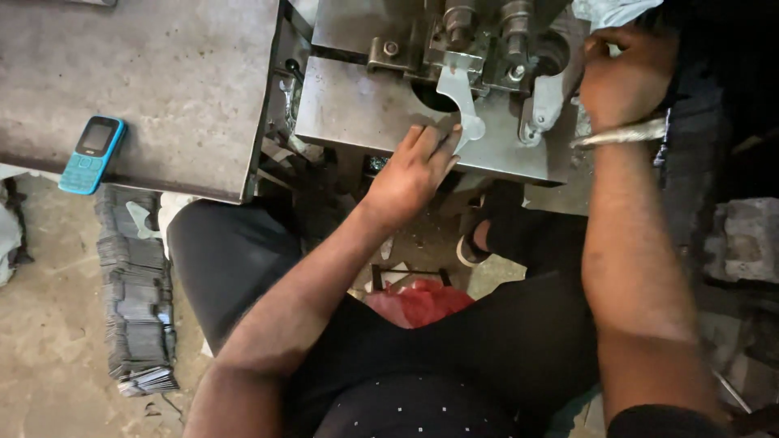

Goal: Manually feeding metal blanks into a stamping or punching machine to shape them.

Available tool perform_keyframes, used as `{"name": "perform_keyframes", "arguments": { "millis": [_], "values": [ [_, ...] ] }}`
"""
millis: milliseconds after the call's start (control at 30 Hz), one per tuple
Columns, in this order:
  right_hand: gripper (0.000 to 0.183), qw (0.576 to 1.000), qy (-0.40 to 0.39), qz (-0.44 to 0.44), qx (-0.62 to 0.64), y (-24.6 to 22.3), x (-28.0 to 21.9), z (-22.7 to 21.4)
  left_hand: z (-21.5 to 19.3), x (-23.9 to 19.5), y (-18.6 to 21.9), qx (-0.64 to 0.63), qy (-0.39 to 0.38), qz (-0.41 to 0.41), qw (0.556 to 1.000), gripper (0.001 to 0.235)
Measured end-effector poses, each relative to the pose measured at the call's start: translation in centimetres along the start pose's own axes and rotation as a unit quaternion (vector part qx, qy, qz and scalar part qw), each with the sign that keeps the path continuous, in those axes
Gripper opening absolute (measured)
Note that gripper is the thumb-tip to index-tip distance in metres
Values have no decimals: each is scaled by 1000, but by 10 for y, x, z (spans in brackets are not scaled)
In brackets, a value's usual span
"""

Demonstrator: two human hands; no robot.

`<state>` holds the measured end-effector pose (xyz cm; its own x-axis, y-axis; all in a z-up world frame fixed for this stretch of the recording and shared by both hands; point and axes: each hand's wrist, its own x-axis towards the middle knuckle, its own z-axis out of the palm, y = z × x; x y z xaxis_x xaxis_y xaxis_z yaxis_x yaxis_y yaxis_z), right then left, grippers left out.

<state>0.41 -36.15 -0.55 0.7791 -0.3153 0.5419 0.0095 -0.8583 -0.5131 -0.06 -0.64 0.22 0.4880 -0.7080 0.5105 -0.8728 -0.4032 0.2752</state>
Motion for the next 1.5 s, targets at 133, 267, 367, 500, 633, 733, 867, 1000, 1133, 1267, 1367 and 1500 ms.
{"name": "perform_keyframes", "arguments": {
  "millis": [133, 267, 367, 500, 633, 733, 867, 1000, 1133, 1267, 1367, 1500],
  "values": [
    [18, 993, 87, -43, -63, -27, -17, 3, -4, -1, 1, 18, -14, -3, 1000, 50],
    [25, 995, 74, -65, -7, -103, -49, -11, -3, -2, -2, 122, 7, 64, 990, 46],
    [18, 994, -33, -105, 5, -158, -74, -16, 2, -8, 0, -5, 13, -6, 1000, 48],
    [47, 981, -159, -108, 30, -182, -86, -2, -1, -9, -2, -88, 27, -30, 995, 46],
    [56, 965, -206, -162, -18, -182, -88, -7, -13, -12, 0, -72, 35, -7, 997, 40],
    [42, 952, -172, -250, -39, -197, -89, -31, -64, -9, 14, -121, 78, -7, 990, 38],
    [21, 957, -229, -155, 84, -193, -92, -25, -97, -14, 1, -173, 65, -144, 972, 41],
    [20, 867, -266, 281, 315, -159, -79, 26, -89, -18, -21, -261, 176, -251, 915, 31],
    [22, 744, -245, 411, 467, -141, -64, 63, -89, -20, -24, -298, 154, -393, 856, 23],
    [22, 759, -232, 414, 445, -143, -64, 70, -84, -27, -26, -250, 143, -346, 893, 21],
    [21, 755, -224, 419, 452, -143, -62, 71, -83, -26, -25, -247, 133, -333, 900, 21],
    [21, 746, -206, 441, 455, -142, -67, 68, -78, -28, -23, -287, 117, -316, 897, 20]
  ]
}}
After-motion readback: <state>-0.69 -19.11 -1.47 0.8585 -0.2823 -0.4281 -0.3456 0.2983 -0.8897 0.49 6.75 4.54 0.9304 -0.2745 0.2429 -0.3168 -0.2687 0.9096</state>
